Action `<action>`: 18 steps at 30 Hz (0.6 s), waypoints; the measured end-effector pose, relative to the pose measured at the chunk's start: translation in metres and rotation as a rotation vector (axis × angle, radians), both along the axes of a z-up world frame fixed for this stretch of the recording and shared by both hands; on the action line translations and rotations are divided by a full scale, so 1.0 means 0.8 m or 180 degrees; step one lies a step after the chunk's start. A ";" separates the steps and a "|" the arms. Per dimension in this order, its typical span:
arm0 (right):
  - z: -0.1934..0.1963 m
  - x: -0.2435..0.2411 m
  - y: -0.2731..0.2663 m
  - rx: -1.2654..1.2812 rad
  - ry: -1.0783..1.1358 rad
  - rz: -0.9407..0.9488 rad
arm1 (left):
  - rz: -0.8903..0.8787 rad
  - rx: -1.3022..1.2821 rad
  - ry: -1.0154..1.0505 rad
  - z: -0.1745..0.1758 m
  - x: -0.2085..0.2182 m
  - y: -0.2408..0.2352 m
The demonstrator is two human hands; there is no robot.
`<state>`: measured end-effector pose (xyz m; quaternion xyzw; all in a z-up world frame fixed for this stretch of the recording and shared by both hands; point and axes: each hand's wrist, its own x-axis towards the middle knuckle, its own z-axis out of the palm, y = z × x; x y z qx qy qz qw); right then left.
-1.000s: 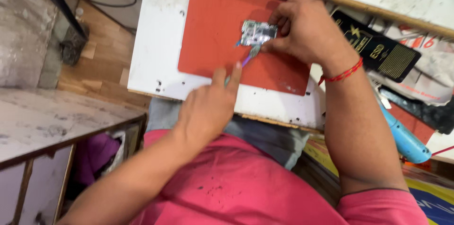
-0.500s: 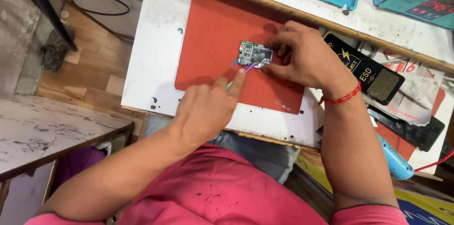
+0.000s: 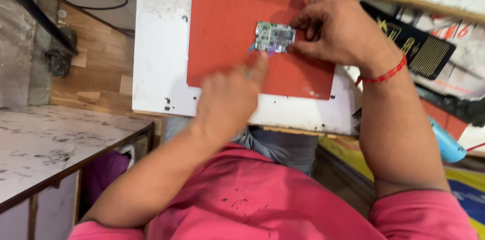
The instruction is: The person scrubs a small green circuit board with a purple toothbrush on a red mat, then uses a hot air gun to dry the board. The person handles the board and tools directly with their hands throughout the process.
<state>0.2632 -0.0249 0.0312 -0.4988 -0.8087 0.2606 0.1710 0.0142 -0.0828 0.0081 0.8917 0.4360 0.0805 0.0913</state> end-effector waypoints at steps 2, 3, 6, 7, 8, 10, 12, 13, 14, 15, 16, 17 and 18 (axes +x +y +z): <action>-0.004 0.002 0.001 0.0115 -0.0006 0.0041 | 0.0345 -0.0116 -0.0220 -0.003 -0.019 0.030; -0.007 0.000 0.002 0.0132 0.0045 0.0051 | 0.0154 -0.0056 -0.0131 -0.002 -0.019 0.024; -0.014 0.004 -0.002 0.0174 0.0021 0.0000 | -0.0156 0.0036 -0.0029 -0.007 -0.013 0.006; -0.017 0.004 -0.003 0.0184 -0.0064 -0.0040 | -0.0051 0.0021 -0.0060 -0.009 -0.020 0.009; -0.016 0.005 -0.003 0.0227 -0.0170 -0.0086 | 0.0049 0.0042 -0.0113 -0.010 -0.022 0.014; -0.014 0.004 -0.001 0.0341 -0.0051 0.0056 | -0.0034 0.0149 -0.0094 -0.008 -0.024 0.016; -0.011 0.005 0.002 0.0343 -0.0001 0.0058 | -0.0090 0.0204 -0.0066 -0.005 -0.024 0.015; -0.010 0.004 0.003 0.0274 -0.0002 -0.0008 | -0.0098 0.0195 -0.0040 -0.006 -0.021 0.010; -0.012 0.001 0.002 0.0152 0.0007 -0.0023 | -0.0056 0.0132 -0.0006 -0.007 -0.021 0.001; -0.013 -0.002 0.002 0.0168 -0.0044 -0.0009 | 0.0031 0.0055 -0.0148 -0.009 -0.024 0.001; -0.012 -0.001 0.002 0.0193 -0.0111 -0.0010 | 0.0104 -0.0012 -0.0306 -0.011 -0.026 0.008; -0.012 0.000 0.003 0.0219 -0.0178 -0.0011 | 0.0177 -0.0078 -0.0464 -0.012 -0.026 0.012; -0.009 0.003 0.007 0.0218 -0.0078 -0.0016 | 0.0106 -0.0064 -0.0375 -0.011 -0.024 0.010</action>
